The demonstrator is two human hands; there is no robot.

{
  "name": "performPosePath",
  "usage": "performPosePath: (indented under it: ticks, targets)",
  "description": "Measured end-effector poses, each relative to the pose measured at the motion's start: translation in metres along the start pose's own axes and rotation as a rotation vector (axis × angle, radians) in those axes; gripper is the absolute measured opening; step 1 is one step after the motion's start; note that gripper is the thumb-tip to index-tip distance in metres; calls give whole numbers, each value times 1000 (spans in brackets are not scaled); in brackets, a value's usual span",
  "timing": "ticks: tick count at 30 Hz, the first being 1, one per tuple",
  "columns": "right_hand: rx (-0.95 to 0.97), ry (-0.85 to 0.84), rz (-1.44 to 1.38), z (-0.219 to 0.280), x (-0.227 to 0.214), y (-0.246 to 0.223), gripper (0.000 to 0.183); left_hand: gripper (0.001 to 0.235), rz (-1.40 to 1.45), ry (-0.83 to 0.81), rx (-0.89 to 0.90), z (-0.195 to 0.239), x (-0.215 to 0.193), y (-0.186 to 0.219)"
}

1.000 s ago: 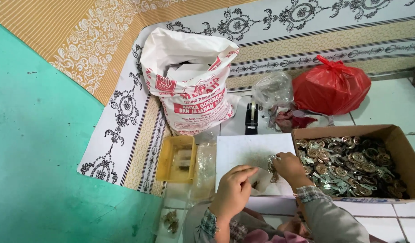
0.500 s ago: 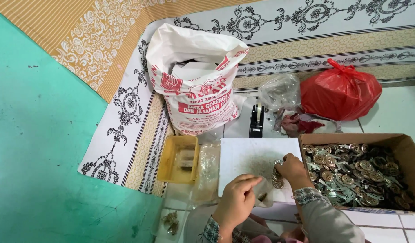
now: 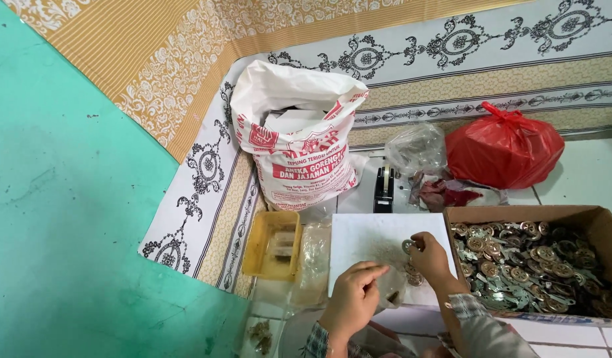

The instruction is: Sorting and arranging small metal decorative components from a box onto a white board, followed by using a tape dispenser.

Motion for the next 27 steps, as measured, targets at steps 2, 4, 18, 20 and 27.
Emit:
performPosePath:
  ticks: [2,4,18,20,27]
  targets:
    - [-74,46,-195,31,-13,-24,35,40,-14,1,11,-1,5,-3]
    - [-345,151,-320,67,-33,-63,33,38,8,41,23,-1,7,-6]
    - [-858,135,5,154,-70,-147,19,39,2,78,31,-5,9,-3]
    - [-809,181,-17,141,-72,-125,14,38,33,62,47,-2,-1,21]
    - [-115,-12,54,73,-56,-33,23,38,-22,65,204,-6,-16,55]
Point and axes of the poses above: each hand's wrist, its own z-axis away from the middle knuckle, its own x-axis out of the palm, y = z × x, the point moved 4 cm from there along -z, towards the middle knuckle, and after that the axes turned 11 degrees about -y, right-handed, at the moved point
